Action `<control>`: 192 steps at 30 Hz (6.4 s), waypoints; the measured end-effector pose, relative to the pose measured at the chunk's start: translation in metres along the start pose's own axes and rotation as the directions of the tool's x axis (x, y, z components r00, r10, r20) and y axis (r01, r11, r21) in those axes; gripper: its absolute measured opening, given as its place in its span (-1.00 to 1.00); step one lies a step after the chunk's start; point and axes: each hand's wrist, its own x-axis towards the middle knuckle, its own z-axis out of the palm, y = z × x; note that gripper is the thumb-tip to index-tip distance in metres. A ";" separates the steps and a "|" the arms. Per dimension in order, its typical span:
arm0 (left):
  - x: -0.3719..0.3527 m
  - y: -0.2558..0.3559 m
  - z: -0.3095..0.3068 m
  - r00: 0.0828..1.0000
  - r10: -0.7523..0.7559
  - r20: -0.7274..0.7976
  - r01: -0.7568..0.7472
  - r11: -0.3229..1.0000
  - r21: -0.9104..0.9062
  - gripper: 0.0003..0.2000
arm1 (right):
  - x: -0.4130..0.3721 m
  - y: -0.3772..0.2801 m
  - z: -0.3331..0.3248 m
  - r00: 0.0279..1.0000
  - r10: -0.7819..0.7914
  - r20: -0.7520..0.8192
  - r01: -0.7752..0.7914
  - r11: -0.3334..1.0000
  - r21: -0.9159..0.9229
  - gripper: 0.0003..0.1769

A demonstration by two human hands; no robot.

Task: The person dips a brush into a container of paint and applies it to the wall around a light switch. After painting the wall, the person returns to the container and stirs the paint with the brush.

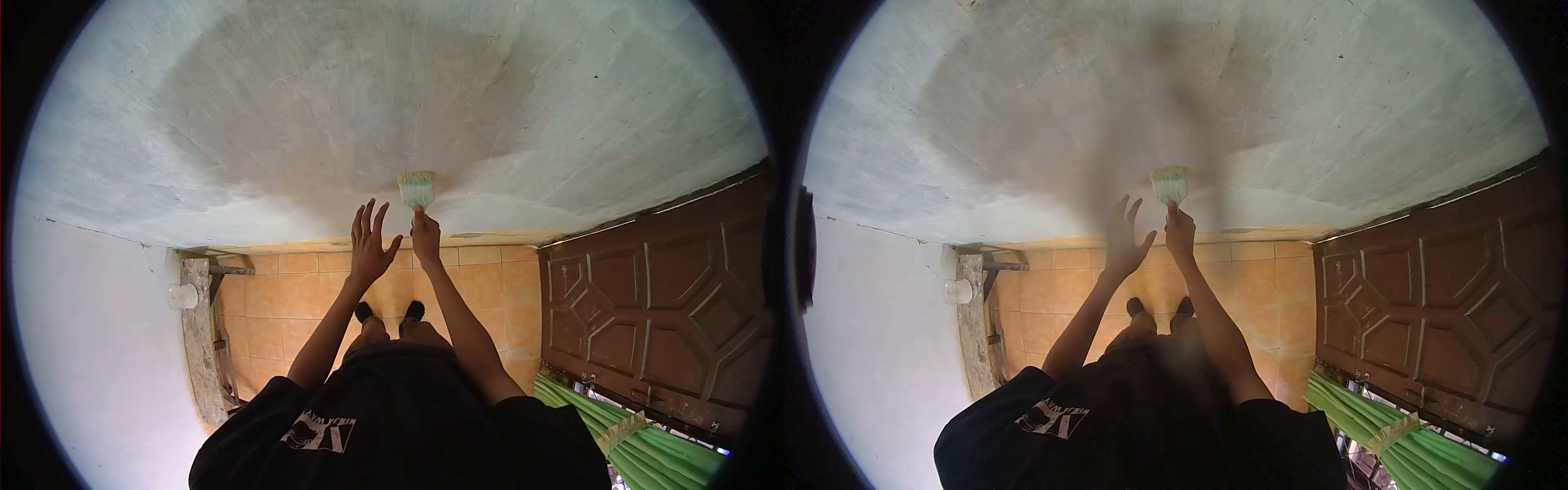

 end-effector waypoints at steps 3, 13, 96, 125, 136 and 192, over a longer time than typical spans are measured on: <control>0.000 0.005 0.002 1.000 -0.008 -0.017 0.008 1.000 -0.004 -0.22 | -0.011 0.014 -0.008 0.997 0.066 0.028 -0.064 0.995 -0.081 -0.29; -0.026 0.031 -0.015 0.984 -0.152 -0.095 0.128 0.966 -0.226 -0.45 | -0.052 -0.011 -0.039 0.993 0.057 0.100 -0.073 0.985 0.159 -0.33; -0.475 -0.758 -0.512 -0.044 -0.884 -0.465 0.632 0.335 -0.698 -0.67 | -0.295 0.057 1.001 0.181 0.052 0.982 0.700 0.694 -0.166 -0.47; -0.450 -0.935 -0.485 -0.226 -0.845 -0.485 0.720 0.190 -0.667 -0.59 | -0.309 0.223 1.193 -0.269 0.150 0.952 0.948 -0.136 0.289 -0.90; -0.460 -0.937 -0.485 -0.137 -0.888 -0.438 0.776 0.179 -0.605 -0.53 | -0.299 0.231 1.192 -0.445 0.338 0.829 0.864 -0.080 0.497 -0.88; -0.457 -0.934 -0.484 -0.213 -0.822 -0.529 0.735 0.222 -0.641 -0.69 | -0.291 0.195 1.198 -0.524 0.301 0.797 0.788 -0.184 0.588 -0.87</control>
